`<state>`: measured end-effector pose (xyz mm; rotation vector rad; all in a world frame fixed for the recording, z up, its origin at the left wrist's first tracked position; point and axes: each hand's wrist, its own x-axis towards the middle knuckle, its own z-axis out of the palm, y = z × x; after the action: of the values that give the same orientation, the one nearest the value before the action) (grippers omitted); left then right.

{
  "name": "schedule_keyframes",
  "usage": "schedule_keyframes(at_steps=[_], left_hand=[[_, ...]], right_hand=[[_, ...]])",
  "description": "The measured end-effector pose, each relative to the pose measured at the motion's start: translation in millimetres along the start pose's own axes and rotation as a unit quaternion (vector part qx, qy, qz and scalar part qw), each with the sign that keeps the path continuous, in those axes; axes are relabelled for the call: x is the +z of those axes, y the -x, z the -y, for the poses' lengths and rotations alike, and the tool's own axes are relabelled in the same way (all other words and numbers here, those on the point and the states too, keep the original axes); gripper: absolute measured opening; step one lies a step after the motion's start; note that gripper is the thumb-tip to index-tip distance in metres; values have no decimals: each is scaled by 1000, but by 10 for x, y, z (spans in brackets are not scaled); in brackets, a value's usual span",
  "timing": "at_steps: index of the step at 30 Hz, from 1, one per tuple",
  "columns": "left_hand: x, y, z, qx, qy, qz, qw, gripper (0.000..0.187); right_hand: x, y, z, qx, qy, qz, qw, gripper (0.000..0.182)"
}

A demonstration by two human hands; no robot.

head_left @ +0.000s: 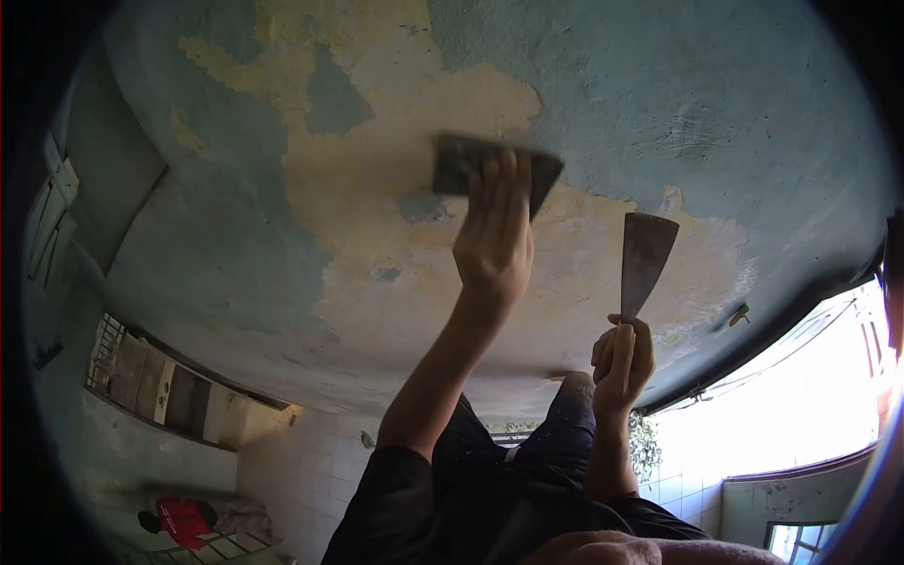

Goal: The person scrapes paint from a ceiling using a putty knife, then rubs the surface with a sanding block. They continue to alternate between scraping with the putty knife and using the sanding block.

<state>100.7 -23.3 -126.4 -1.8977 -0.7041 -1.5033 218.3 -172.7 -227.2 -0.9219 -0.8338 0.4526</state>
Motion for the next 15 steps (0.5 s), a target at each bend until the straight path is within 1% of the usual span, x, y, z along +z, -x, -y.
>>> schedule_keyframes(at_steps=[1, 3, 6, 8, 11, 14, 15], left_hand=[[-45, 206, -2, -1, 0, 0, 1000, 42], [-104, 473, -22, -23, 8, 81, 996, 43], [-36, 373, -20, -26, 30, 56, 998, 44], [-41, -57, -56, -12, 14, 20, 1000, 45], [76, -734, 3, 21, 35, -65, 997, 44], [99, -538, 63, 39, 17, -53, 998, 44], [87, -320, 33, 18, 14, -33, 999, 44]], right_hand=[[11, 2, -19, 3, -2, 0, 1000, 28], [14, 28, -4, 4, 2, 9, 1000, 28], [14, 68, 62, 0, 8, 17, 1000, 27], [40, 80, 102, -4, 12, 18, 1000, 27], [82, 80, 150, -18, 30, 15, 999, 28], [84, 69, 153, -35, 4, 9, 999, 28], [72, 56, 121, -38, 10, 6, 999, 28]])
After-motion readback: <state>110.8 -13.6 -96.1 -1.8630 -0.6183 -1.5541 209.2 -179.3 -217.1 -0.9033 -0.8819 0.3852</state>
